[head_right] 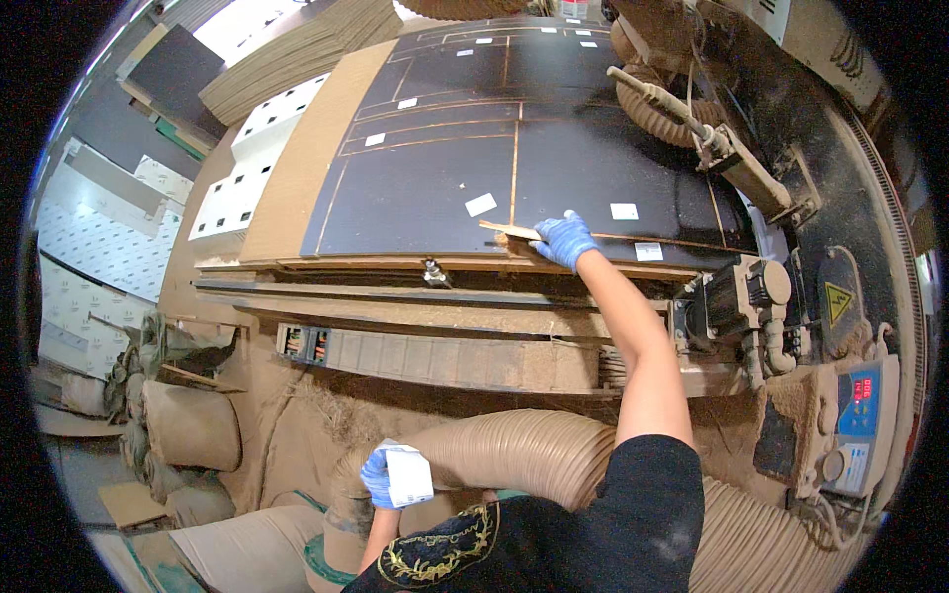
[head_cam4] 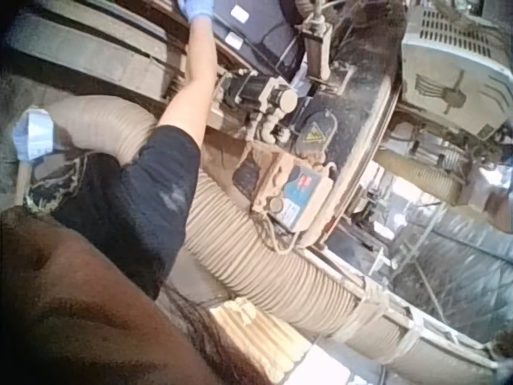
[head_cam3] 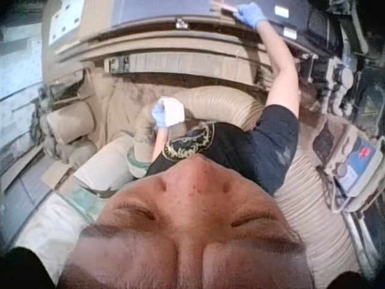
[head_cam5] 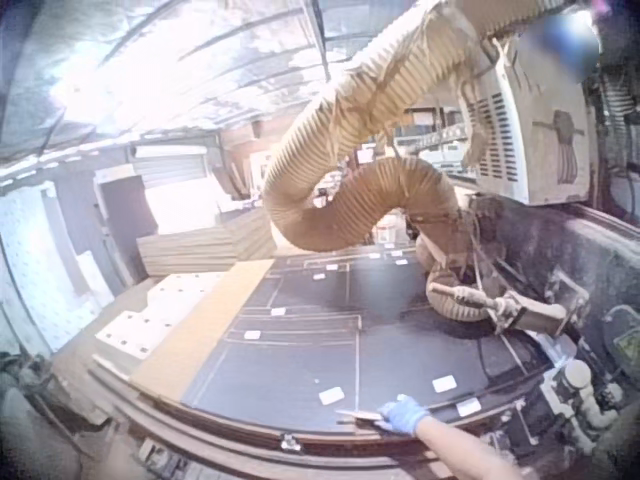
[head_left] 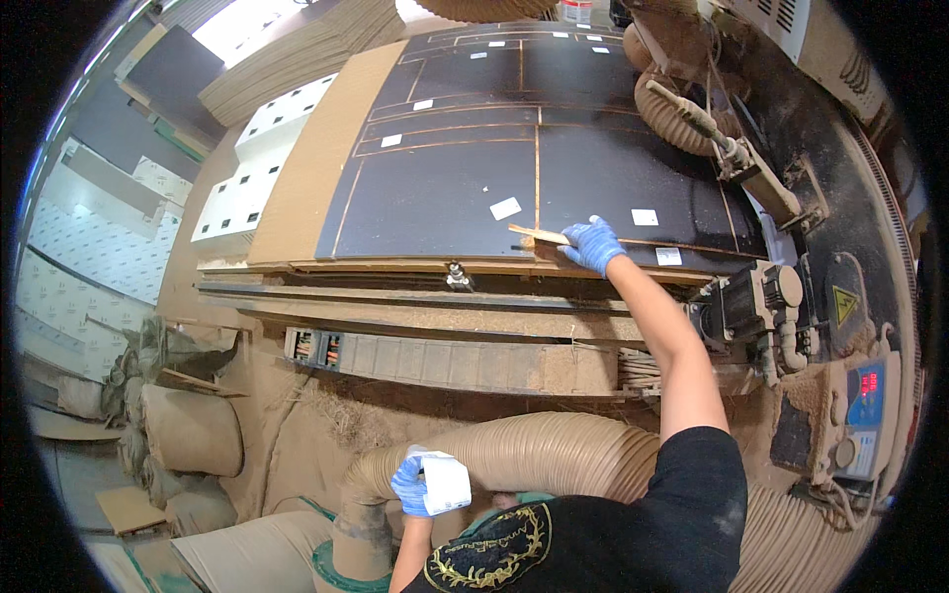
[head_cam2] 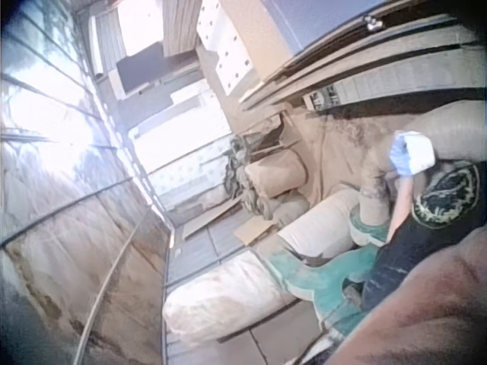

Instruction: The person walks to a large panel on a machine and applies small white labels to its surface. They tear labels from a roll and place them in a grid pattern across the panel. The person then picks up a long metal strip and places it on a nearby workbench.

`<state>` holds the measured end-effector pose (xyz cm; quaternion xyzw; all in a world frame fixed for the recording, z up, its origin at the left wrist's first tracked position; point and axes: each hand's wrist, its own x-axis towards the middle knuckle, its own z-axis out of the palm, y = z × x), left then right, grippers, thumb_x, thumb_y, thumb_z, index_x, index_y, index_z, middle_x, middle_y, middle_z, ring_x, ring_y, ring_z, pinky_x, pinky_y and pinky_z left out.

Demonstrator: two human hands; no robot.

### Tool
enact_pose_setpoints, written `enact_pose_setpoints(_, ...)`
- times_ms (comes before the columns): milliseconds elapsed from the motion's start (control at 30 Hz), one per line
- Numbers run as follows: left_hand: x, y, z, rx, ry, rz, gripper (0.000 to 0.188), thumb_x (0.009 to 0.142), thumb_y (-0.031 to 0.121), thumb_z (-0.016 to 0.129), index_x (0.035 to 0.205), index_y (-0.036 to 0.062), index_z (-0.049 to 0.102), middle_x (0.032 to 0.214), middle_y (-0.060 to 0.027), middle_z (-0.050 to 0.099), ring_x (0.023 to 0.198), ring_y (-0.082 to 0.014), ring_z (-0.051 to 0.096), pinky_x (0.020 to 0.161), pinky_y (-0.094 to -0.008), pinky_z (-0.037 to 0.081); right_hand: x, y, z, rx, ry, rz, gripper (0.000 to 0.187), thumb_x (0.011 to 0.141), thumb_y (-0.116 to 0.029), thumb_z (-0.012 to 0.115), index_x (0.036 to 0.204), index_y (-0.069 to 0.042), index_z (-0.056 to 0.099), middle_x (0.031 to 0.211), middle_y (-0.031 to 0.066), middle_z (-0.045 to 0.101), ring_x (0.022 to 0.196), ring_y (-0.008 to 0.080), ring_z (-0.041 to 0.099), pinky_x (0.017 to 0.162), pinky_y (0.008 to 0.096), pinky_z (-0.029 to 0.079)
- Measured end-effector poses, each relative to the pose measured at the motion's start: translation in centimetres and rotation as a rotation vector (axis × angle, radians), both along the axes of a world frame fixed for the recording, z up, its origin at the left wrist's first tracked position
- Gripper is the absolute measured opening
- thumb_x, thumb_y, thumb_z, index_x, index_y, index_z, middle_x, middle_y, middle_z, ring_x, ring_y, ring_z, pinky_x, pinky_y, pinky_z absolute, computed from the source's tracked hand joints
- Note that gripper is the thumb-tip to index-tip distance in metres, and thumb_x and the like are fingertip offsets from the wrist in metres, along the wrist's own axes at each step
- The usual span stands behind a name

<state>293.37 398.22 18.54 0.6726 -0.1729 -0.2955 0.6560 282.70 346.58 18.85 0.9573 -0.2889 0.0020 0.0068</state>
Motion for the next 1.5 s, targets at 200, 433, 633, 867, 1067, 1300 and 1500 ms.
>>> enact_pose_setpoints(200, -1.9, 4.6, -1.6, -0.160, 0.191, 0.007, 0.009, 0.078, 0.008, 0.055, 0.077, 0.0018, 0.062, 0.073, -0.0055, 0.064, 0.065, -0.0136, 0.060, 0.058, -0.0271, 0.049, -1.3, 17.3, 2.4, 0.539, -1.056, -0.567, 0.029, 0.084, -0.036, 0.051, 0.084, -0.008, 0.057, 0.073, 0.0116, 0.057, 0.065, 0.0218, 0.053, 0.058, 0.0350, 0.044)
enact_pose_setpoints(433, -8.9, 9.2, 1.3, 0.061, -0.309, -0.557, 0.013, 0.071, 0.014, 0.065, 0.081, 0.0072, 0.062, 0.077, -0.0082, 0.064, 0.069, -0.0185, 0.062, 0.062, -0.0294, 0.049, -10.5, 45.9, -0.1, 1.221, -1.133, -0.507, 0.046, 0.082, -0.044, 0.053, 0.092, 0.001, 0.056, 0.079, 0.0120, 0.058, 0.075, 0.0162, 0.054, 0.069, 0.0312, 0.044)
enact_pose_setpoints(633, -19.5, 12.9, 3.4, 0.004, -0.453, -1.209, 0.022, 0.070, 0.024, 0.066, 0.087, 0.0097, 0.063, 0.076, -0.0129, 0.063, 0.068, -0.0247, 0.062, 0.062, -0.0332, 0.048, -27.4, 60.7, -2.6, 1.005, -0.514, -0.432, 0.040, 0.082, -0.039, 0.048, 0.098, -0.004, 0.055, 0.093, 0.0217, 0.058, 0.090, 0.0363, 0.055, 0.078, 0.0414, 0.042)
enact_pose_setpoints(867, -30.5, 15.4, 4.0, 0.155, 0.524, -1.435, 0.024, 0.069, 0.016, 0.069, 0.089, 0.0048, 0.062, 0.083, -0.0096, 0.064, 0.075, -0.0192, 0.061, 0.069, -0.0304, 0.049, -43.9, 69.3, -2.0, 1.062, -0.354, -0.625, 0.051, 0.082, -0.050, 0.044, 0.110, -0.008, 0.052, 0.108, 0.0181, 0.055, 0.107, 0.0354, 0.046, 0.094, 0.0402, 0.032)
enact_pose_setpoints(1067, -43.1, 14.4, 6.2, 0.395, 1.139, -1.501, 0.025, 0.083, 0.018, 0.048, 0.095, -0.0035, 0.056, 0.094, -0.0185, 0.059, 0.084, -0.0292, 0.059, 0.075, -0.0393, 0.050, -62.8, 76.2, -2.6, 1.065, -0.557, -1.204, 0.041, 0.078, -0.039, 0.057, 0.098, -0.003, 0.058, 0.086, 0.0107, 0.062, 0.080, 0.0211, 0.058, 0.073, 0.0336, 0.045)
enact_pose_setpoints(1300, -62.8, 7.7, 2.5, -0.251, -0.103, -1.578, 0.015, 0.079, 0.007, 0.056, 0.093, 0.0028, 0.059, 0.089, -0.0084, 0.064, 0.080, -0.0171, 0.061, 0.073, -0.0291, 0.049, -81.5, 86.2, -9.0, 0.727, -1.054, -1.843, 0.033, 0.077, -0.030, 0.063, 0.092, -0.001, 0.060, 0.078, 0.0074, 0.061, 0.070, 0.0157, 0.056, 0.064, 0.0298, 0.045)
enact_pose_setpoints(1500, -73.7, -0.2, 1.4, -0.341, 0.435, -1.263, 0.016, 0.077, 0.001, 0.057, 0.092, 0.0039, 0.059, 0.092, -0.0068, 0.062, 0.086, -0.0154, 0.057, 0.079, -0.0288, 0.046, -90.6, 84.8, -13.0, 0.615, -0.917, -1.839, 0.037, 0.077, -0.035, 0.063, 0.089, 0.001, 0.062, 0.075, 0.0082, 0.061, 0.066, 0.0162, 0.055, 0.058, 0.0302, 0.044)
